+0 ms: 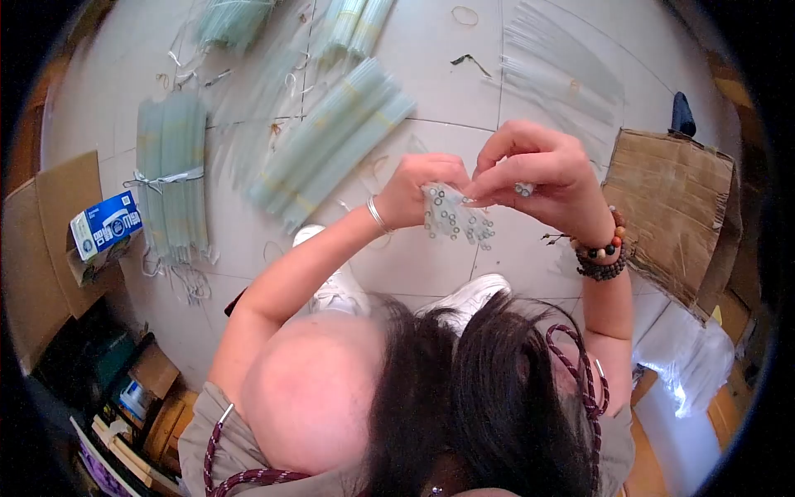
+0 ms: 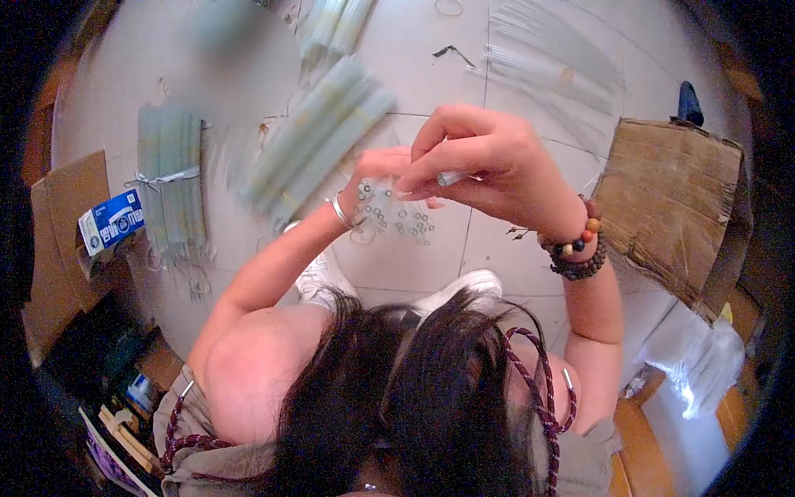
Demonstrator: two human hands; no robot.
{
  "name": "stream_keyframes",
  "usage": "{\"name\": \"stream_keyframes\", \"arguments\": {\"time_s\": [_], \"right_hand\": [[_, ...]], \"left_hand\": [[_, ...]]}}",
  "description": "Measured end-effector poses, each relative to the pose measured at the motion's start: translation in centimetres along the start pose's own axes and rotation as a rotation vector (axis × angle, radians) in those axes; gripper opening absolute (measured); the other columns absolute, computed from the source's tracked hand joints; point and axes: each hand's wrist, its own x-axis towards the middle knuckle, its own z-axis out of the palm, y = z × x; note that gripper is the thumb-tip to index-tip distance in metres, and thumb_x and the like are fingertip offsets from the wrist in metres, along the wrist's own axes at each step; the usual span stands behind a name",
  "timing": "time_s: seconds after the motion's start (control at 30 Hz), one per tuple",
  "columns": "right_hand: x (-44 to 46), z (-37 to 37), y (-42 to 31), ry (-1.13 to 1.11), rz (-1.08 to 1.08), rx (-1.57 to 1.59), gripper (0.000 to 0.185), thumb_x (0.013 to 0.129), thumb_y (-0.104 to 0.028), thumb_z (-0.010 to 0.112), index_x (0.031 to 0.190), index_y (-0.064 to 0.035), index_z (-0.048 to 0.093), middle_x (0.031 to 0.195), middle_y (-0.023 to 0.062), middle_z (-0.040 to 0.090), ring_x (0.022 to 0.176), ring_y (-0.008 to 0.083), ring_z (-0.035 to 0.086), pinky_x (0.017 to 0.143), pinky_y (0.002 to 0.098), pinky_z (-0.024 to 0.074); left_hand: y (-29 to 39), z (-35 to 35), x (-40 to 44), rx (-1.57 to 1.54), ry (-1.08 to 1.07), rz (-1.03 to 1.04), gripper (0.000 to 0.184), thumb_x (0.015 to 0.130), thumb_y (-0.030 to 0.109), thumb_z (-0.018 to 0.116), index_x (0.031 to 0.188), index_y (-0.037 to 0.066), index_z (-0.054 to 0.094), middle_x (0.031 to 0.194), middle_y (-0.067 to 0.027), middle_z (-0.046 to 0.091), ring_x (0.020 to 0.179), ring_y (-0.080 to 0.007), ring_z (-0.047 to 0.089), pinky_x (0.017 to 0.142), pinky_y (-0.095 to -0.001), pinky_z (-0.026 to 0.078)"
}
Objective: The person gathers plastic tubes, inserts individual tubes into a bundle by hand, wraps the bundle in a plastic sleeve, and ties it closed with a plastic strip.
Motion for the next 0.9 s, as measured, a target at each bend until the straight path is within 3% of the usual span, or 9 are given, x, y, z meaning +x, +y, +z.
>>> {"name": "stream_keyframes", "arguments": {"time_s": [0.07,0.17,0.27,0.47,0.67,0.9], "right_hand": [[-0.2,0.0,0.4,-0.023,-0.013,0.017,0.021,0.073,0.001,0.08,0.091,-0.0087,0.078,0.088,0.0038,0.065,0.074,0.0116,0.058,0.059,0.0247,0.0447],[-0.1,-0.7,0.2,-0.115,0.035,0.038,0.027,0.075,0.004,0.073,0.097,-0.0119,0.078,0.091,0.0022,0.064,0.076,0.0159,0.063,0.064,0.0283,0.05],[-0.1,-1.1,-0.3,-0.178,0.067,0.007,0.029,0.075,0.002,0.074,0.099,-0.0142,0.077,0.094,0.0015,0.065,0.074,0.0144,0.062,0.064,0.0276,0.0496],[0.1,-0.1,-0.8,-0.153,-0.006,-0.215,0.032,0.076,0.0,0.074,0.105,-0.0153,0.075,0.096,0.0011,0.066,0.071,0.0126,0.062,0.058,0.0255,0.0486],[-0.2,0.4,0.0,-0.11,-0.023,-0.103,0.033,0.075,0.002,0.073,0.104,-0.0137,0.074,0.094,0.0021,0.067,0.077,0.0178,0.068,0.065,0.0288,0.0572],[0.0,0.8,-0.3,-0.1,-0.091,-0.229,0.028,0.075,0.001,0.076,0.1,-0.0105,0.075,0.094,0.0048,0.066,0.076,0.0177,0.067,0.062,0.0284,0.0561]], "left_hand": [[0.0,-0.1,-0.1,-0.02,-0.024,0.013,0.019,0.073,0.014,0.081,0.081,0.006,0.065,0.074,-0.0058,0.061,0.068,-0.0222,0.059,0.064,-0.0314,0.048],[-0.1,0.2,-0.1,0.028,-0.018,0.008,0.02,0.072,0.015,0.081,0.08,0.006,0.065,0.075,-0.0058,0.062,0.07,-0.0232,0.06,0.065,-0.0323,0.049],[0.1,-0.3,0.1,-0.051,-0.044,-0.011,0.02,0.072,0.015,0.081,0.079,0.007,0.064,0.075,-0.0063,0.062,0.071,-0.0242,0.061,0.067,-0.0332,0.05],[-0.2,-0.8,0.1,0.011,-0.037,0.02,0.02,0.072,0.015,0.08,0.078,0.007,0.063,0.076,-0.0056,0.063,0.072,-0.0245,0.063,0.068,-0.0327,0.05],[0.5,-1.0,0.6,-0.04,-0.02,0.013,0.019,0.071,0.014,0.079,0.077,0.007,0.062,0.077,-0.0046,0.064,0.072,-0.0251,0.062,0.068,-0.0336,0.05],[0.1,-1.1,0.4,0.061,-0.051,0.024,0.019,0.07,0.015,0.079,0.08,0.008,0.064,0.079,-0.0042,0.066,0.074,-0.023,0.065,0.071,-0.0333,0.051]]}}
